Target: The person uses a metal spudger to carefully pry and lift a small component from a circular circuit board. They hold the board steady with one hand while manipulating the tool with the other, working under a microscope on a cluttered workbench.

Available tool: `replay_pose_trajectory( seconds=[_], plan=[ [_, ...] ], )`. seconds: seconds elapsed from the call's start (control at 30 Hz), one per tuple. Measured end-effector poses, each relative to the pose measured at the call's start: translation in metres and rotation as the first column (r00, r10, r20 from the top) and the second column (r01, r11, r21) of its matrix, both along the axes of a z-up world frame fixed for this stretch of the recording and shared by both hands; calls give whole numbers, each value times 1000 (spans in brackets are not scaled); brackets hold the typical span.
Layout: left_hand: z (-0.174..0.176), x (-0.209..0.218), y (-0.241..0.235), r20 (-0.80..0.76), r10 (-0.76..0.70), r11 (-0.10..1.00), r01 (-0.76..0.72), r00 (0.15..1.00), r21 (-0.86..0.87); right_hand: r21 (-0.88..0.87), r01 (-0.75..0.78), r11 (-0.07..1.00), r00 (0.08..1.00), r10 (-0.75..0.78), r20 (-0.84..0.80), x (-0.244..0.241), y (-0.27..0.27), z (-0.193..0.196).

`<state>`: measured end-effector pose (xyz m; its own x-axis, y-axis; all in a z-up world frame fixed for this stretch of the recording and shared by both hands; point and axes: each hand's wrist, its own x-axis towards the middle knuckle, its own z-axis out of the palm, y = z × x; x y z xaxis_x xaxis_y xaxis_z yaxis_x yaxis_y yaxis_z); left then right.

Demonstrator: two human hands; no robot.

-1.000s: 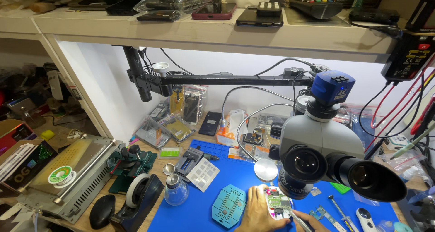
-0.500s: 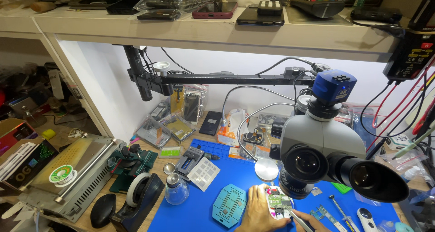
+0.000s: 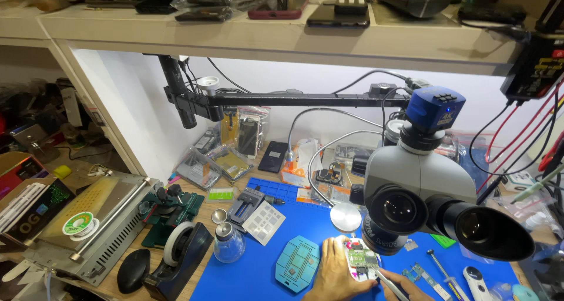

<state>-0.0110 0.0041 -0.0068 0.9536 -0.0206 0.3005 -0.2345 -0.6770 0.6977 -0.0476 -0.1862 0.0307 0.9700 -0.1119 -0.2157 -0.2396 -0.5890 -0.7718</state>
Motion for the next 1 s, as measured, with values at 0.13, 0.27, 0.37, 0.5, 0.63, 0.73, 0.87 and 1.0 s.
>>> replay_pose_trajectory(
  seconds=[0.13, 0.27, 0.37, 0.5, 0.63, 0.73, 0.87, 1.0],
  plan=[
    [-7, 4, -3, 259, 18, 1000, -14, 966, -18, 94, 64, 994, 947, -90, 308, -3, 1, -20],
    [-5, 4, -1, 180, -3, 1000, 6, 984, -19, 130, 30, 991, 966, -62, 250, -2, -3, -13],
    [-7, 4, -1, 177, 3, 1000, -1, 984, -10, 120, 15, 993, 974, -42, 224, -5, -3, -8],
    [-3, 3, 0, 119, -2, 1000, 4, 993, -13, 99, -65, 993, 950, 31, 312, -7, -2, 1],
    [-1, 3, 1, 123, -9, 1000, 13, 992, -27, 90, -77, 993, 953, 47, 299, -6, -3, -1],
    [1, 3, 1, 100, -13, 999, 18, 995, -48, 71, -106, 992, 946, 78, 316, -5, -5, -5],
    [1, 3, 1, 106, -10, 998, 17, 994, -57, 69, -117, 991, 929, 85, 360, -5, -5, -7],
    [2, 2, 1, 92, -16, 998, 22, 996, -65, 86, -151, 985, 915, 107, 390, -4, -6, -9]
  ],
)
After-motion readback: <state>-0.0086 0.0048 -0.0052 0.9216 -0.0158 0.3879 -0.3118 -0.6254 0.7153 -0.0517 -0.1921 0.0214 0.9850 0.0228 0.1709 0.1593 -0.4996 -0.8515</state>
